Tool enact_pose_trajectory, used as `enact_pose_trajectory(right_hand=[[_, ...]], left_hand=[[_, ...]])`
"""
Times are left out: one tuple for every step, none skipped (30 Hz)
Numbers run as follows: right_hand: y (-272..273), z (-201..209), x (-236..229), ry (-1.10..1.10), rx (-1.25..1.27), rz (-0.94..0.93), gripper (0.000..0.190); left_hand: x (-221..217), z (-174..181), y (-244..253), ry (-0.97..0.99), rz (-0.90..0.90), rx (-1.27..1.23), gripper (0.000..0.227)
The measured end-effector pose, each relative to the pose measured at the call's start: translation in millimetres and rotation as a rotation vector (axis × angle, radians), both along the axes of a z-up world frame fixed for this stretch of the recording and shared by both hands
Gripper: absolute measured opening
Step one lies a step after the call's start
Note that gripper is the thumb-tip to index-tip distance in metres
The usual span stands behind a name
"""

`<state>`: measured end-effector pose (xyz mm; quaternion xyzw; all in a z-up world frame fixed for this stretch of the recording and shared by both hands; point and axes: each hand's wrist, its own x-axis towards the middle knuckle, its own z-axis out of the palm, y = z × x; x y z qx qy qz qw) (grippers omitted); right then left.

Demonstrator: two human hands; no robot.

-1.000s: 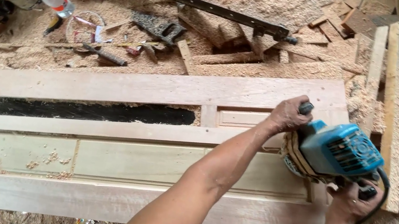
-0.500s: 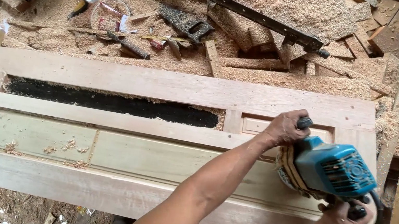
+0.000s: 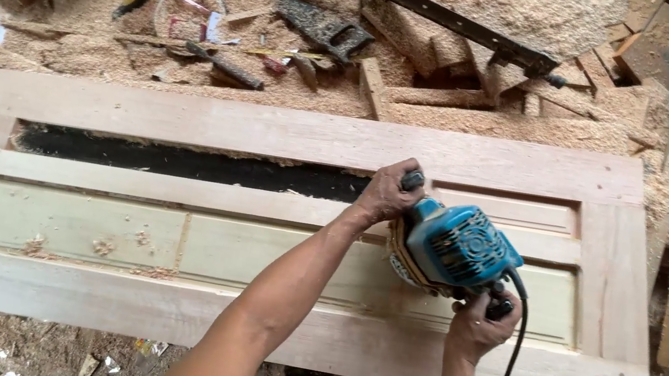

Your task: Using a handheld power router to shape the decorative edges of a wooden door panel in a workshop.

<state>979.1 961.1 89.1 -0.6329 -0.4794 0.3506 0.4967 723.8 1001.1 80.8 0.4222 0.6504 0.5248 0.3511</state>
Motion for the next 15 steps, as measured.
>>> enact_pose_trajectory(right_hand=[[-8, 3, -12, 0.004, -0.002, 0.01, 0.023], [-16, 6, -25, 0.02, -0.054, -0.001, 0.022], [-26, 8, -38, 0.035, -0.107, -0.011, 0.021], [-31, 3, -44, 0.042, -0.115, 0.013, 0.021], [-37, -2, -51, 0.065, -0.078, 0.039, 0.02], [-46, -9, -66, 0.094, -0.048, 0.08, 0.018], [-54, -14, -71, 0.109, -0.063, 0.119, 0.018], [-59, -20, -79, 0.164, -0.062, 0.151, 0.013], [-64, -27, -88, 0.22, -0.063, 0.183, 0.012], [-72, -26, -100, 0.233, -0.079, 0.232, 0.012], [-80, -27, -112, 0.178, -0.034, 0.228, 0.012], [-86, -25, -119, 0.12, 0.022, 0.206, 0.014], [-96, -18, -135, 0.129, 0.016, 0.237, 0.014], [-105, -11, -147, 0.157, 0.01, 0.303, 0.014], [-113, -4, -158, 0.185, 0.003, 0.369, 0.015]], left_hand=[[-10, -2, -11, 0.004, 0.01, -0.002, 0.006], [-22, -5, -24, 0.044, 0.042, 0.002, 0.006], [-34, -8, -38, 0.084, 0.074, 0.005, 0.007], [-42, -15, -47, 0.093, 0.097, -0.003, 0.007], [-50, -23, -58, 0.1, 0.127, 0.027, 0.009], [-67, -30, -75, 0.115, 0.172, 0.049, 0.013], [-74, -36, -84, 0.131, 0.21, 0.034, 0.013], [-85, -42, -93, 0.15, 0.212, 0.036, 0.013], [-96, -49, -103, 0.17, 0.214, 0.038, 0.013], [-107, -43, -119, 0.185, 0.263, 0.023, 0.013], [-118, -38, -134, 0.127, 0.259, -0.021, 0.013], [-123, -32, -142, 0.061, 0.239, -0.054, 0.014], [-136, -23, -159, 0.069, 0.27, -0.059, 0.014], [-144, -15, -172, 0.051, 0.289, -0.092, 0.014], [-153, -8, -184, 0.033, 0.308, -0.124, 0.013]])
